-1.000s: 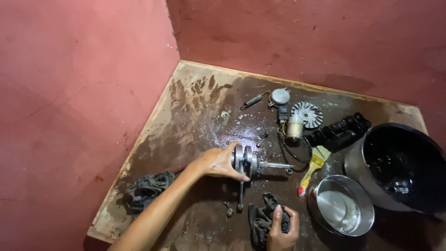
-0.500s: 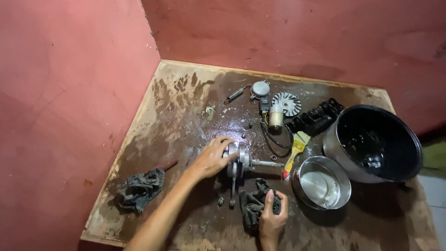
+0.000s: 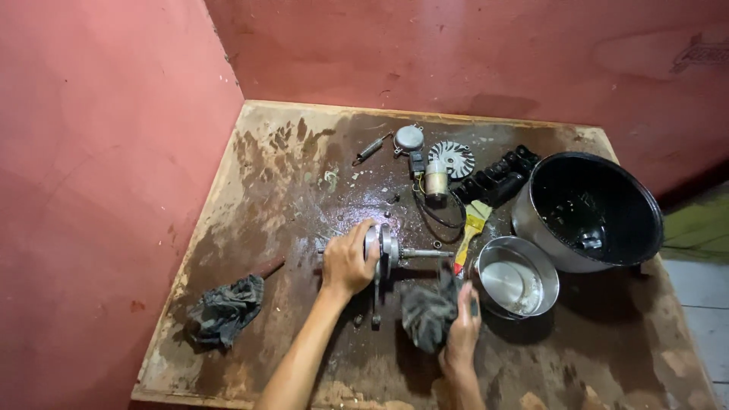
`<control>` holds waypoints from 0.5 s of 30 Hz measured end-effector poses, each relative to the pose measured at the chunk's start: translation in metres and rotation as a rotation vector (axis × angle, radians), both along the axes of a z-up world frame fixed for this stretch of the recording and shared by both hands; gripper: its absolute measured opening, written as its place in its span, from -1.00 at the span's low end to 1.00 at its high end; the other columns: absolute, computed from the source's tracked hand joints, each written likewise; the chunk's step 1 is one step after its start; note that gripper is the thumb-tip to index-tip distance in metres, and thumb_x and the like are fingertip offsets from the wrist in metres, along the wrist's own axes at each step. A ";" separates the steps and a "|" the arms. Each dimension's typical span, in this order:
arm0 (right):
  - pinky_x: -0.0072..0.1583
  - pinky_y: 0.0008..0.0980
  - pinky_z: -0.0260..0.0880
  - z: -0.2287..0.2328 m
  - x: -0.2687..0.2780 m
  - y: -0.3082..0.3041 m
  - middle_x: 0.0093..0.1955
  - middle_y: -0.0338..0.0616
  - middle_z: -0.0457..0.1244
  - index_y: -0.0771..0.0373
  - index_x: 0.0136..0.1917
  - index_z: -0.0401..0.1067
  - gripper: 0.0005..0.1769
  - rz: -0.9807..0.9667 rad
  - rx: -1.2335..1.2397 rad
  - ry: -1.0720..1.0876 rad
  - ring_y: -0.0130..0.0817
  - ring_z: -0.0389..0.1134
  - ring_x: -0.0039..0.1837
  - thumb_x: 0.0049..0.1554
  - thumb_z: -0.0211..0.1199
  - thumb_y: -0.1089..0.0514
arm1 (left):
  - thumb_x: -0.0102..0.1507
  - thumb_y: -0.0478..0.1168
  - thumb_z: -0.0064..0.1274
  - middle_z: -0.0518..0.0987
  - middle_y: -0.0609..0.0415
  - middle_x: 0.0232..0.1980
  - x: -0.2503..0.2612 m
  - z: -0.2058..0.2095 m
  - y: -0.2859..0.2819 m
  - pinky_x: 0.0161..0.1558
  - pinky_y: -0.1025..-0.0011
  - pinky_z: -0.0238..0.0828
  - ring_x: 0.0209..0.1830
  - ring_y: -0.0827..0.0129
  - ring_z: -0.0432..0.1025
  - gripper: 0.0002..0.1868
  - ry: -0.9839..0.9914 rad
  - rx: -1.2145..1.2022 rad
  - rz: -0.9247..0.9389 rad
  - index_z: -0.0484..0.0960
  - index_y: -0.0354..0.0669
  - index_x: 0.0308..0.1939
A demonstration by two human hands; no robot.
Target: The person cleans a cylindrical mechanical part with a dark cloth on a wooden table. They then pick up a larger rotor-like component and wipe it thoroughly with the same cloth, rotating it to clean different sides.
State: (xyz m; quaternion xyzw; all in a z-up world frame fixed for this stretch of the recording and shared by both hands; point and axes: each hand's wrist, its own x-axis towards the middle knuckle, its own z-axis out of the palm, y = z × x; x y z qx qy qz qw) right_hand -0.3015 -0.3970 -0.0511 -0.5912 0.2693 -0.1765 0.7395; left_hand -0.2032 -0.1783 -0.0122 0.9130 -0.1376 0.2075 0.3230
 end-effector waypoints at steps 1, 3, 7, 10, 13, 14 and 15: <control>0.19 -0.47 0.21 0.008 0.010 0.001 0.06 -0.22 0.28 0.29 0.15 0.44 -0.60 0.000 -0.003 0.002 -0.48 0.25 0.11 0.35 0.01 -0.07 | 0.38 0.11 -0.34 0.68 -0.15 0.03 0.000 -0.008 -0.002 -0.13 0.12 0.39 -0.23 0.04 0.57 -0.43 0.002 -0.003 0.000 0.55 -0.17 0.22; 0.27 -0.42 0.20 0.025 0.031 0.005 0.14 -0.18 0.25 0.31 0.29 0.34 -0.59 0.136 -0.142 -0.285 -0.39 0.24 0.19 0.38 0.00 -0.04 | 0.39 0.10 -0.35 0.65 -0.18 0.16 0.000 -0.022 -0.002 -0.09 0.16 0.37 -0.06 0.07 0.59 -0.43 -0.158 -0.049 0.018 0.51 -0.20 0.25; 0.09 -0.17 0.37 0.101 0.055 0.051 0.11 -0.02 0.32 0.02 0.46 0.23 -0.57 0.289 -0.345 0.357 0.04 0.37 0.04 0.38 -0.08 -0.06 | 0.37 0.12 -0.29 0.62 -0.15 0.23 -0.007 -0.019 -0.002 0.03 0.14 0.34 0.12 0.04 0.57 -0.43 -0.218 -0.013 0.032 0.51 -0.16 0.26; 0.13 -0.14 0.40 0.079 0.044 0.065 0.08 0.12 0.31 0.27 0.17 0.40 -0.70 0.430 -0.886 -0.290 0.03 0.40 0.12 0.35 0.05 0.02 | 0.36 0.12 -0.25 0.60 -0.16 0.26 -0.009 -0.017 0.000 0.04 0.16 0.34 0.09 0.05 0.54 -0.40 -0.171 -0.003 0.030 0.49 -0.17 0.31; 0.06 -0.08 0.45 0.073 0.036 0.061 0.04 0.11 0.31 0.28 0.14 0.43 -0.75 0.470 -0.859 -0.354 0.08 0.44 0.06 0.33 0.07 0.09 | 0.33 0.12 -0.24 0.61 -0.14 0.22 -0.014 -0.013 0.001 0.01 0.13 0.30 0.07 0.06 0.53 -0.40 -0.248 0.000 0.021 0.49 -0.16 0.30; -0.02 -0.12 0.48 0.067 0.041 0.057 -0.01 0.07 0.33 0.26 0.10 0.43 -0.76 0.493 -0.897 -0.317 0.03 0.47 -0.02 0.30 0.06 0.09 | 0.34 0.12 -0.25 0.61 -0.14 0.22 -0.015 -0.013 0.002 0.03 0.12 0.30 0.06 0.06 0.53 -0.40 -0.273 0.000 0.007 0.47 -0.17 0.31; -0.09 -0.16 0.51 0.062 0.045 0.052 -0.05 0.03 0.35 0.23 0.06 0.43 -0.78 0.516 -0.934 -0.279 -0.03 0.51 -0.10 0.27 0.06 0.09 | 0.36 0.12 -0.26 0.61 -0.14 0.21 -0.016 -0.013 0.003 0.04 0.12 0.30 0.05 0.05 0.53 -0.40 -0.298 -0.001 -0.007 0.46 -0.18 0.32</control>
